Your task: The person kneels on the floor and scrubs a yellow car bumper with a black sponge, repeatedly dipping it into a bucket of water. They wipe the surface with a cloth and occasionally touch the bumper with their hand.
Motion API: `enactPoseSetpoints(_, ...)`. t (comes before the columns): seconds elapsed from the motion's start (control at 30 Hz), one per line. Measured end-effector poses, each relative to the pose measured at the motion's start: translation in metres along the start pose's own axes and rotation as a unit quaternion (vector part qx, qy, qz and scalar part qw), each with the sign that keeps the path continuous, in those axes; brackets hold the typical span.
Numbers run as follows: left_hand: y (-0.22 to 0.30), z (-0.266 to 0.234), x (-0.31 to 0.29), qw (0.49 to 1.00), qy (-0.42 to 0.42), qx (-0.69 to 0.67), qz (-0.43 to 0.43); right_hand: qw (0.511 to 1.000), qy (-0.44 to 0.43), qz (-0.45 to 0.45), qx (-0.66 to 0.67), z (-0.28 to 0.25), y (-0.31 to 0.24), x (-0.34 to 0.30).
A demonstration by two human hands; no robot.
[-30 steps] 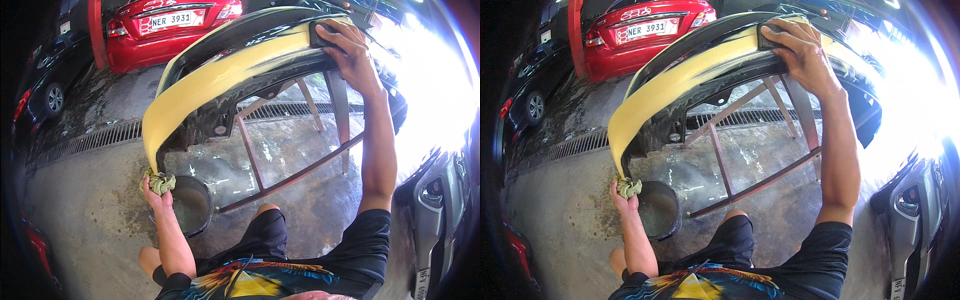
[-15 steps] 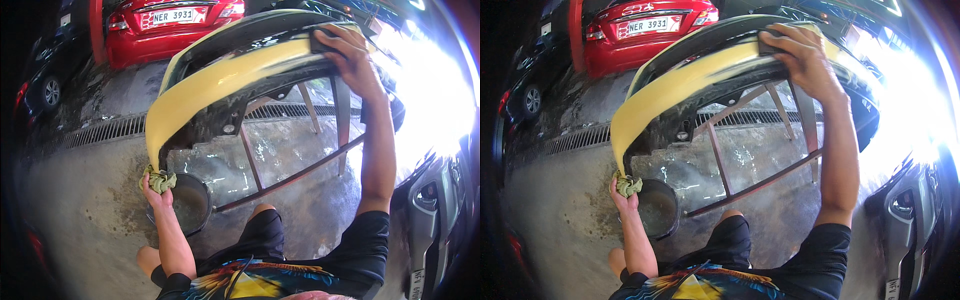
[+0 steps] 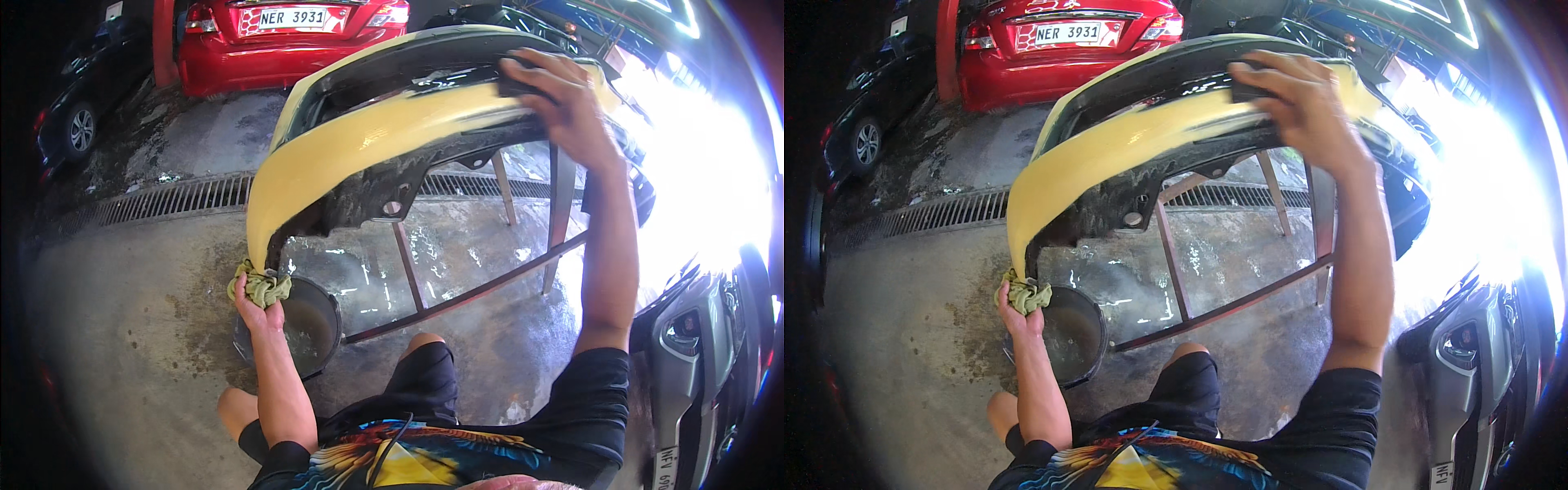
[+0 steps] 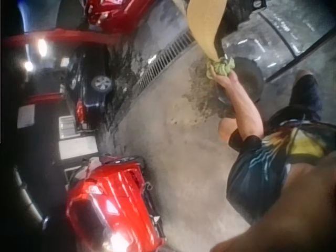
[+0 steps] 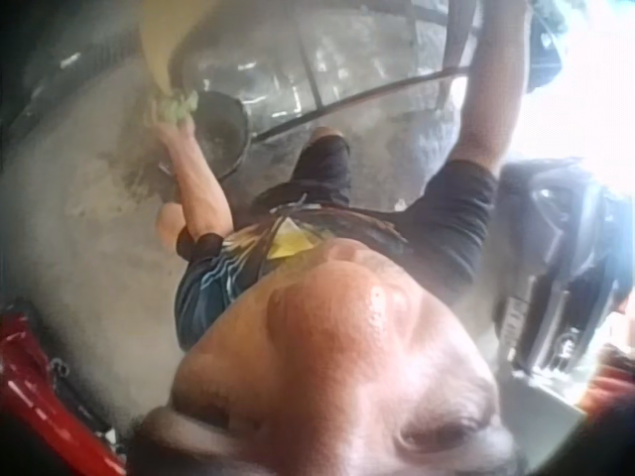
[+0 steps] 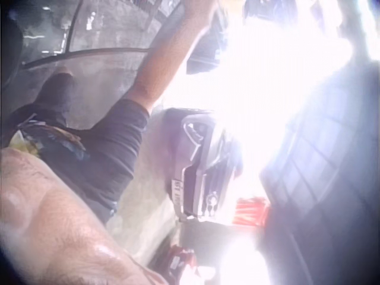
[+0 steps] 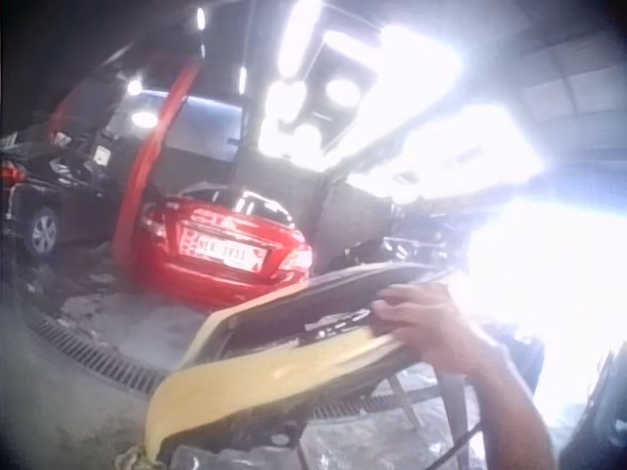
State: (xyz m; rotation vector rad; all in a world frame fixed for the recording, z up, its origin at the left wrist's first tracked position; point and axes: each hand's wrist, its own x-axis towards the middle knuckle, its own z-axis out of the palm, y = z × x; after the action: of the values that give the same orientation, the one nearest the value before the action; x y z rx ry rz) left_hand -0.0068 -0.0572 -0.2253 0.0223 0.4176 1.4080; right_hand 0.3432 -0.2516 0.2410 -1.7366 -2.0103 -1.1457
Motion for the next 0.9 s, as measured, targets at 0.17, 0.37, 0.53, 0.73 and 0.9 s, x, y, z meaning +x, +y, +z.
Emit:
enactPoseSetpoints(0.17, -0.003, -0.006, 0.002, 0.999, -0.033, -0.008, -0.003, 0.996, -0.002, -0.09, 0.019, 0.03, -0.044, 0.01)
enactPoseSetpoints(0.37, 0.003, 0.004, -0.002, 1.0, -0.008, 0.005, -0.009, 0.974, -0.024, -0.204, 0.097, 0.087, -0.132, 0.032)
enactPoseSetpoints(0.53, 0.003, 0.006, -0.004, 1.0, -0.01, 0.001, -0.014, 0.996, -0.003, -0.092, 0.003, 0.015, -0.024, 0.001)
enactPoseSetpoints(0.73, 0.001, -0.001, -0.002, 1.0, -0.021, -0.003, -0.007, 0.993, 0.023, -0.103, 0.057, 0.041, -0.055, 0.001)
enactPoseSetpoints(0.9, 0.004, 0.002, -0.002, 1.0, -0.012, 0.008, -0.013, 0.967, 0.035, -0.218, 0.126, 0.104, -0.178, 0.03)
